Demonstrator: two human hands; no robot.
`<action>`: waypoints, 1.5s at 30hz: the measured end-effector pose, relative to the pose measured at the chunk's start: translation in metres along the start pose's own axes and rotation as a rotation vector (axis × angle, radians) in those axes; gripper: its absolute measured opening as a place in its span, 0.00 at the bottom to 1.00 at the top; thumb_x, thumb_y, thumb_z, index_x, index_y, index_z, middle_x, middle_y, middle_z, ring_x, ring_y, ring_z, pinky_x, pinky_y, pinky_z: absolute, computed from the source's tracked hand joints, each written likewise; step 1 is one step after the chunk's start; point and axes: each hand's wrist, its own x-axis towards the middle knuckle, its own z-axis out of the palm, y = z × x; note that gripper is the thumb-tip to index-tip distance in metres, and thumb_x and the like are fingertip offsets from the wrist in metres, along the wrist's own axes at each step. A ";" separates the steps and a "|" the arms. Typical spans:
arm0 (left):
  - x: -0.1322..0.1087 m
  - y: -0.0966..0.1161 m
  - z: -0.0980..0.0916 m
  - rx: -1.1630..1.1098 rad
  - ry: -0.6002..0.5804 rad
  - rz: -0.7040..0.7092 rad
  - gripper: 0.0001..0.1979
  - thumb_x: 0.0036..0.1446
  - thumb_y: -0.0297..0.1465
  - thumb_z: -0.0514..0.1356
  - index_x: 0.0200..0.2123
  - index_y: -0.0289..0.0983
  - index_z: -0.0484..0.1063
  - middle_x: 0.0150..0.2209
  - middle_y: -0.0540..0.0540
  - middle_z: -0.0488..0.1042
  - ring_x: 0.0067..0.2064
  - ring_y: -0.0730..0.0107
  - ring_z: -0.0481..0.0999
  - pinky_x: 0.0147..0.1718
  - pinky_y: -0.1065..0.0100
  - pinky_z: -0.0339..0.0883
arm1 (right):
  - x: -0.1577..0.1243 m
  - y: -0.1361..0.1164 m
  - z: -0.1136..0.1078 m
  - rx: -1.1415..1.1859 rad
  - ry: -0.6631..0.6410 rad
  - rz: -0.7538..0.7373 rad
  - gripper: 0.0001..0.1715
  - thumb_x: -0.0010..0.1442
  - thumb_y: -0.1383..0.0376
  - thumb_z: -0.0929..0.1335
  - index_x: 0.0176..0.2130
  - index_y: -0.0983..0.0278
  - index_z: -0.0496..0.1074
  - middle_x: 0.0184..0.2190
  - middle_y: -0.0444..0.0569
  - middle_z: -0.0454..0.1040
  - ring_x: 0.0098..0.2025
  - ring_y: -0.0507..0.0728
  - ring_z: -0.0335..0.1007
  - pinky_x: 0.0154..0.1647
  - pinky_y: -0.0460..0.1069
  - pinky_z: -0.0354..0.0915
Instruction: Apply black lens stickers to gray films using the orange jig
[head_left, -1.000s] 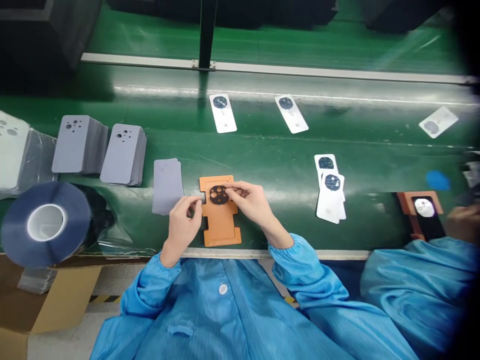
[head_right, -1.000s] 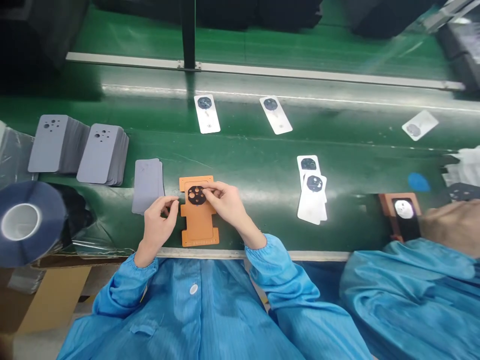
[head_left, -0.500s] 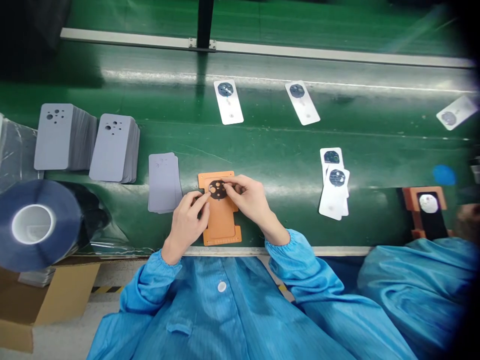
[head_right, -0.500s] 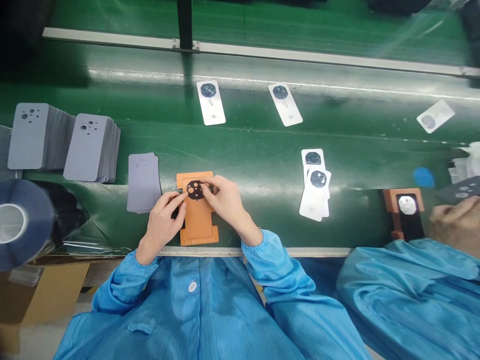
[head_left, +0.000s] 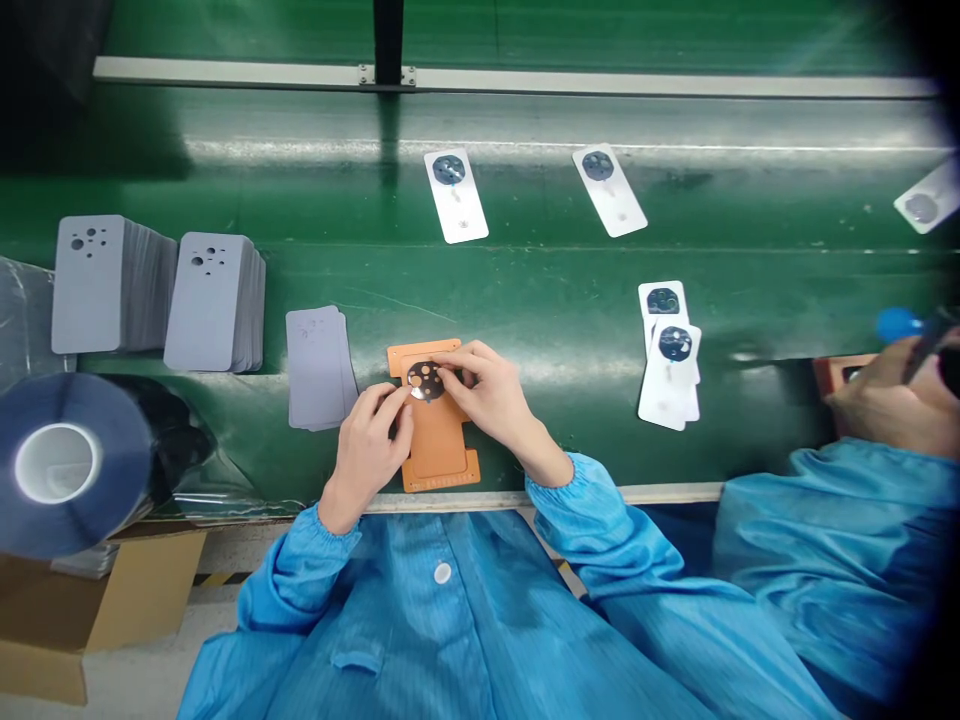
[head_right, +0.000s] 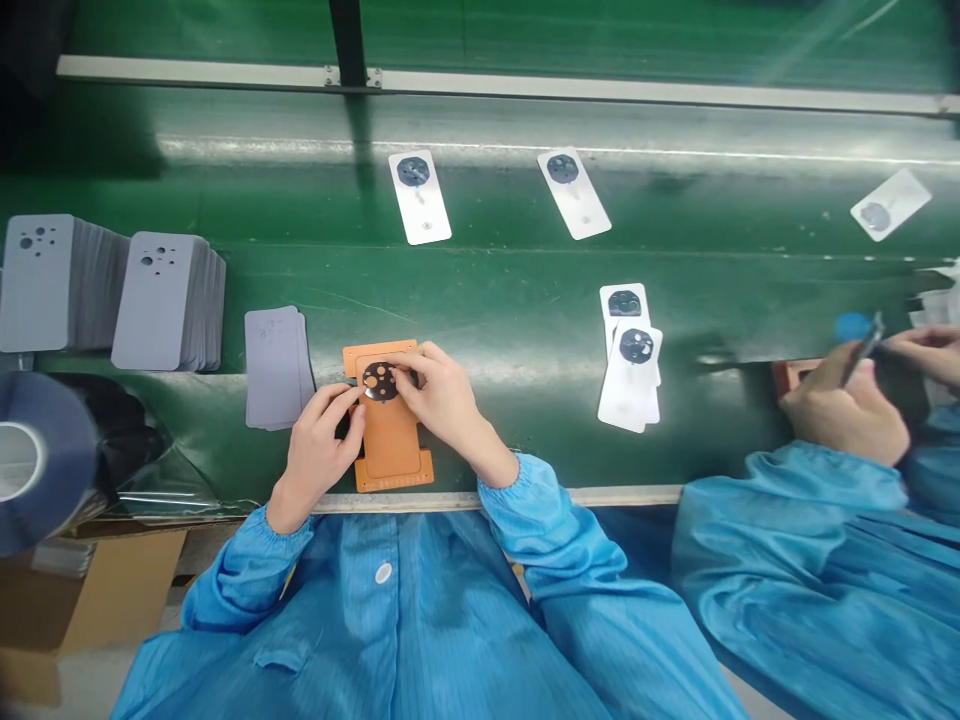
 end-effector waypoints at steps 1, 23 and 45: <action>0.000 0.000 0.000 -0.006 0.006 -0.001 0.14 0.70 0.28 0.56 0.56 0.39 0.75 0.50 0.40 0.77 0.50 0.61 0.80 0.51 0.60 0.76 | 0.000 0.000 0.000 0.001 -0.006 0.000 0.14 0.69 0.65 0.68 0.49 0.58 0.83 0.37 0.48 0.76 0.28 0.52 0.64 0.35 0.51 0.67; 0.003 0.003 0.001 0.070 -0.034 -0.009 0.15 0.70 0.27 0.56 0.56 0.39 0.75 0.50 0.39 0.77 0.50 0.59 0.80 0.51 0.59 0.76 | 0.002 0.007 -0.006 -0.162 -0.087 -0.066 0.18 0.72 0.65 0.66 0.54 0.56 0.82 0.41 0.51 0.70 0.39 0.57 0.69 0.38 0.51 0.68; -0.018 0.009 0.004 0.232 0.094 0.047 0.15 0.71 0.31 0.58 0.58 0.41 0.77 0.47 0.40 0.78 0.42 0.62 0.76 0.44 0.60 0.72 | -0.008 0.022 -0.009 0.067 0.022 0.007 0.16 0.71 0.59 0.70 0.54 0.57 0.82 0.34 0.46 0.69 0.31 0.53 0.62 0.38 0.52 0.67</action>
